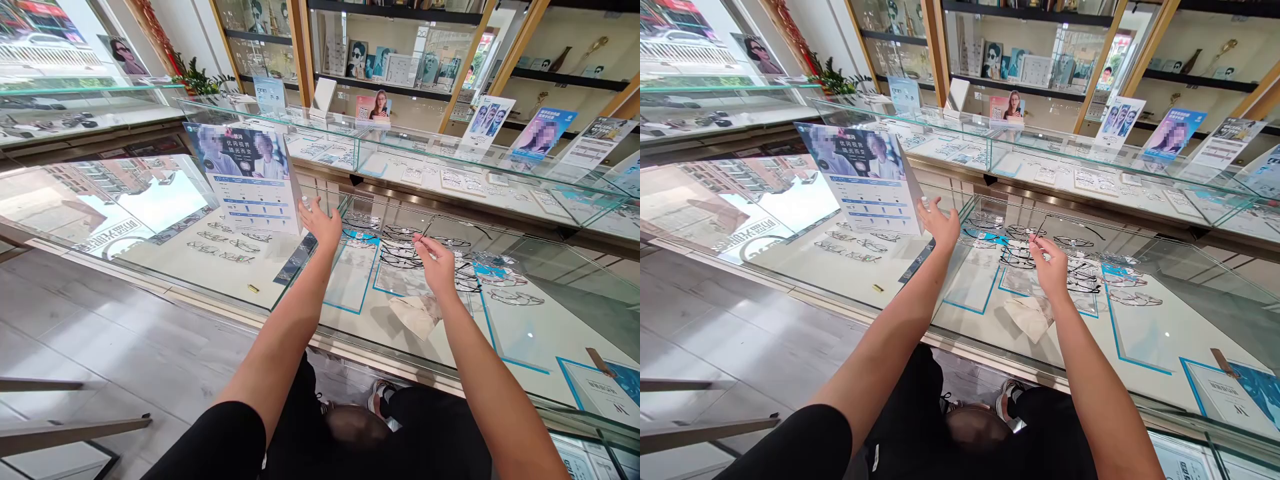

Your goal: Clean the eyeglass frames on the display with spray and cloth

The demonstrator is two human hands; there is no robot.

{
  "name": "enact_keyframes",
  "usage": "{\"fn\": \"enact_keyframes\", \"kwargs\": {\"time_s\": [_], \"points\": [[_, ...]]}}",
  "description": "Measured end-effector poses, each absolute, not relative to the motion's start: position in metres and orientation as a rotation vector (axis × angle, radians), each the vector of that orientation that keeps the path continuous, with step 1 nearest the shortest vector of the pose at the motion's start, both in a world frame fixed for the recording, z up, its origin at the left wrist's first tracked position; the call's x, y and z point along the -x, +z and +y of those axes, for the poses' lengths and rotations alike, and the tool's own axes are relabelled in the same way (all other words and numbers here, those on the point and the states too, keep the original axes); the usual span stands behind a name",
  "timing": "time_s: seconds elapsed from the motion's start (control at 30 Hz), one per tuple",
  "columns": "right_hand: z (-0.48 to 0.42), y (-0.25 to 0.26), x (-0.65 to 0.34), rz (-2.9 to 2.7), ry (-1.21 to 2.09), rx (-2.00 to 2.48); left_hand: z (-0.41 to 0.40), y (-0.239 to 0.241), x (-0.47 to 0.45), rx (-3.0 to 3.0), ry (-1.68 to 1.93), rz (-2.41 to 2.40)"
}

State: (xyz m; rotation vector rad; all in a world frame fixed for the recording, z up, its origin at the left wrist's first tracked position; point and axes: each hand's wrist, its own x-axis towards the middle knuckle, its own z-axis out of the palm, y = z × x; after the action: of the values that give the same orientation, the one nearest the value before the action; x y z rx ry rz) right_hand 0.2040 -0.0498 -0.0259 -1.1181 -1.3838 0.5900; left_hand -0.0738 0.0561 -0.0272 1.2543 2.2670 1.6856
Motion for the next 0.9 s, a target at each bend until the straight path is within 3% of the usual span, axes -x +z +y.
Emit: {"fn": "enact_keyframes", "kwargs": {"time_s": [0.6, 0.9], "points": [[-0.052, -0.024, -0.202, -1.408, 0.590, 1.155, 0.072, -0.047, 0.079, -1.090, 1.387, 2.419], [-0.053, -0.020, -0.203, -1.391, 0.552, 1.137, 0.051, -0.025, 0.061, -1.313, 1.653, 2.212]]}}
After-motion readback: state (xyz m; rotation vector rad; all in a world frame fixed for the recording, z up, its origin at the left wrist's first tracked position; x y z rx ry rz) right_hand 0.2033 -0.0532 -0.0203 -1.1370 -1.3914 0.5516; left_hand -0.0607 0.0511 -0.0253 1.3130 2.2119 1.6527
